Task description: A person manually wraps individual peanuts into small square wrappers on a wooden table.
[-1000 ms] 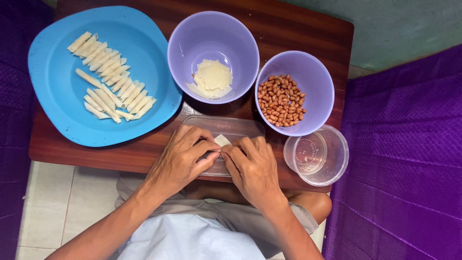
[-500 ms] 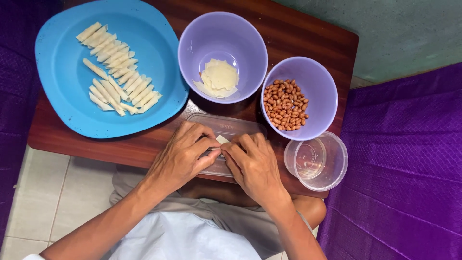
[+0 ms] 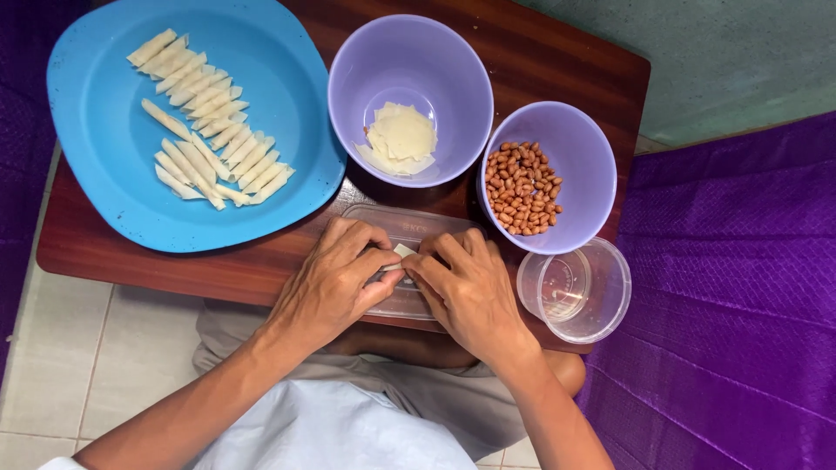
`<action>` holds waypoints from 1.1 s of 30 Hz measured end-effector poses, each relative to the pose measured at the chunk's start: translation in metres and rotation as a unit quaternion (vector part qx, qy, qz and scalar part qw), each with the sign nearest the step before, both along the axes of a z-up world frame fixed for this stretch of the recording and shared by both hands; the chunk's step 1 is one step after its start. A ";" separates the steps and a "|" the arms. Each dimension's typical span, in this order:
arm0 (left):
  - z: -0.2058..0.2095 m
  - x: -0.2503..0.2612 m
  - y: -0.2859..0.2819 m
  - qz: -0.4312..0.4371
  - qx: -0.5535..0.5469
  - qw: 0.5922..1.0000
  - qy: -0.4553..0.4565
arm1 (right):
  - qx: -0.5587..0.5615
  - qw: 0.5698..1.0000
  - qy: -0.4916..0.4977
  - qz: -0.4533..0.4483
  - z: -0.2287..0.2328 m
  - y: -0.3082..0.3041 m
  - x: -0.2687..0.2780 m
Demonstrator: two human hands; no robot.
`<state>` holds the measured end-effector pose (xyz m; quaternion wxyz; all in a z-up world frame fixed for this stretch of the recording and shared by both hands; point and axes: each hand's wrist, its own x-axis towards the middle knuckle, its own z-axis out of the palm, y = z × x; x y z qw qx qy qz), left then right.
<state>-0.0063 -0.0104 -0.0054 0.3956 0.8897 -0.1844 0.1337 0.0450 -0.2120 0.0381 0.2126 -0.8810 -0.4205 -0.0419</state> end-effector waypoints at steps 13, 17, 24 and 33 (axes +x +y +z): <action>-0.004 0.000 -0.001 0.021 -0.021 1.000 0.007 | 0.008 0.998 -0.055 -0.027 -0.009 0.001 -0.006; -0.005 0.000 -0.001 0.028 -0.024 0.999 -0.002 | 0.006 0.998 -0.059 -0.020 -0.007 0.003 -0.003; -0.006 0.002 0.000 0.041 -0.084 0.996 -0.006 | 0.015 0.997 -0.073 -0.020 -0.005 0.010 0.000; 0.007 0.001 -0.003 0.073 -0.282 0.956 0.045 | 0.369 0.869 0.323 -0.071 -0.019 0.005 -0.017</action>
